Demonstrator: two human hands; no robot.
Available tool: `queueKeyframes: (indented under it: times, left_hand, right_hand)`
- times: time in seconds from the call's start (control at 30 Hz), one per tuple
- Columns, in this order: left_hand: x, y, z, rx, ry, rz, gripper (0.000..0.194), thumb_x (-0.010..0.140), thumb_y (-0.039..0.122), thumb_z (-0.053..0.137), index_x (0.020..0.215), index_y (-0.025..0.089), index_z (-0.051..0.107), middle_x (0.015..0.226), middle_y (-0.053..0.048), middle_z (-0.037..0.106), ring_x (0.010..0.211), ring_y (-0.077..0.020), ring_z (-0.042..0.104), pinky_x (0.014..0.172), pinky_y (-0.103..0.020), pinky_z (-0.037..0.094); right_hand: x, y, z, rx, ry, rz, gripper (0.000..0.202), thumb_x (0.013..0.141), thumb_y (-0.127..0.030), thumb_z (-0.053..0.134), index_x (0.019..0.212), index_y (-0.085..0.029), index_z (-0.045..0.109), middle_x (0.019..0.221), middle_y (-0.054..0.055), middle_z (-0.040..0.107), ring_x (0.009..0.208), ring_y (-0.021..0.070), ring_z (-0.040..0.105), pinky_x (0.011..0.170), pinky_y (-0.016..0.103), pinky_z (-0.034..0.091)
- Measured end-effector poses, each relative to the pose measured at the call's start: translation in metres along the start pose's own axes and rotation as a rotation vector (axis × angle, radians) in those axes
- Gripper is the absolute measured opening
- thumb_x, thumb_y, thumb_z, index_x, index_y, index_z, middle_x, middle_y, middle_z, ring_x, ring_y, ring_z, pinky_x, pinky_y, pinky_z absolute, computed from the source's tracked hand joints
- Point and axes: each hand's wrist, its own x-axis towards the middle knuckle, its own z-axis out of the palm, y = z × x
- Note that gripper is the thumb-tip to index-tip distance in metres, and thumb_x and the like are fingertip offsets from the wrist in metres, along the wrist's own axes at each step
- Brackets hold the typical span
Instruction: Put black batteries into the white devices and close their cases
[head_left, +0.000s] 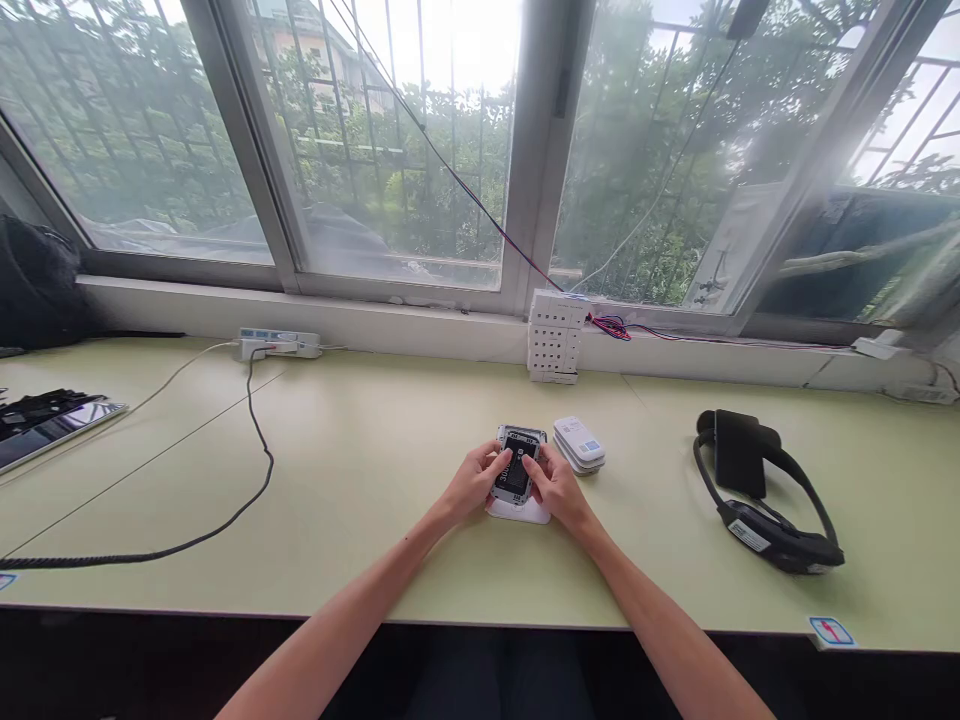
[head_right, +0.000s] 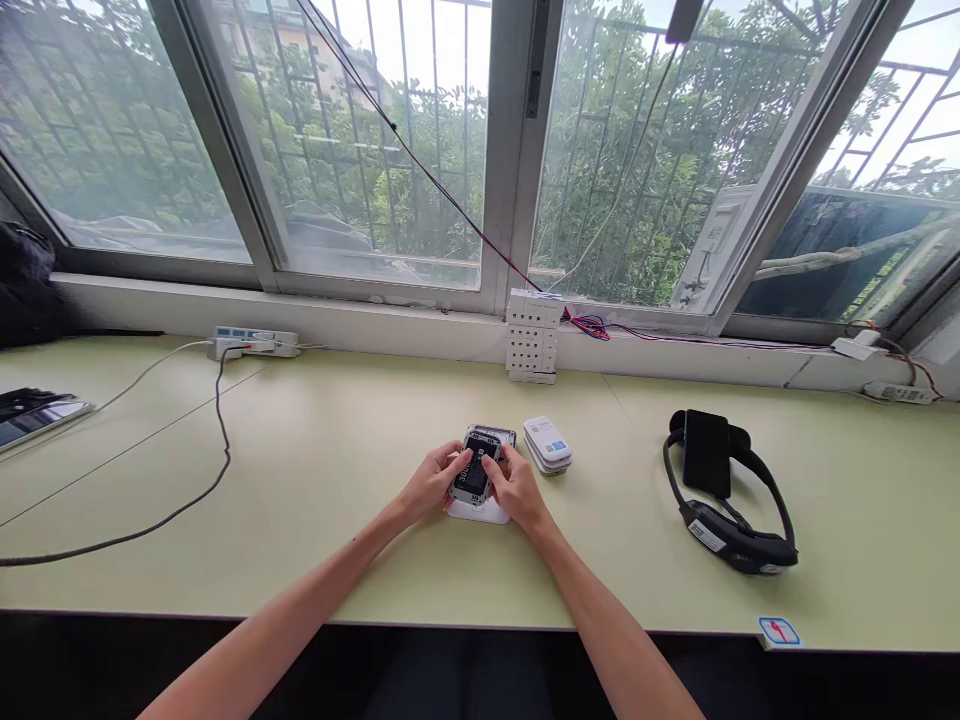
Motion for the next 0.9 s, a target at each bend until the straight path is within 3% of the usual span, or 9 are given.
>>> queueKeyframes:
  times: [0.33, 0.53, 0.67, 0.9]
  left_hand:
    - [0.0007, -0.001, 0.0001, 0.011, 0.012, 0.004, 0.044, 0.084, 0.06, 0.055, 0.093, 0.016, 0.055, 0.061, 0.002, 0.057, 0.038, -0.0067, 0.045, 0.031, -0.017, 0.034]
    - [-0.0017, 0.0026, 0.0004, 0.005, -0.015, -0.046, 0.051, 0.081, 0.057, 0.061, 0.11, 0.016, 0.053, 0.072, -0.002, 0.061, 0.051, -0.0103, 0.056, 0.037, -0.016, 0.038]
    - [-0.0036, 0.0047, 0.0009, -0.007, -0.047, -0.039, 0.055, 0.079, 0.055, 0.064, 0.118, 0.018, 0.049, 0.073, 0.0, 0.06, 0.046, -0.0076, 0.053, 0.039, -0.017, 0.041]
    - [-0.0007, -0.0026, 0.0007, -0.081, -0.029, 0.01, 0.042, 0.086, 0.053, 0.057, 0.11, 0.02, 0.047, 0.072, 0.001, 0.059, 0.045, -0.0089, 0.056, 0.042, -0.019, 0.046]
  right_hand:
    - [-0.0006, -0.0022, 0.0003, -0.003, 0.008, 0.007, 0.031, 0.085, -0.053, 0.06, 0.089, -0.022, 0.053, 0.055, -0.005, 0.052, 0.036, 0.009, 0.041, 0.033, 0.022, 0.029]
    - [0.001, -0.0016, 0.0, 0.051, 0.009, 0.025, 0.032, 0.086, -0.052, 0.06, 0.09, -0.022, 0.049, 0.054, -0.007, 0.051, 0.034, 0.0081, 0.04, 0.032, 0.021, 0.029]
    - [0.0008, -0.006, 0.0007, 0.071, 0.001, 0.027, 0.035, 0.084, -0.053, 0.061, 0.088, -0.022, 0.047, 0.052, -0.007, 0.051, 0.033, 0.0082, 0.041, 0.032, 0.021, 0.029]
    - [0.0041, -0.0017, -0.0006, 0.082, 0.014, 0.011, 0.038, 0.081, -0.054, 0.065, 0.083, -0.022, 0.046, 0.048, -0.008, 0.052, 0.033, 0.0086, 0.045, 0.032, 0.019, 0.032]
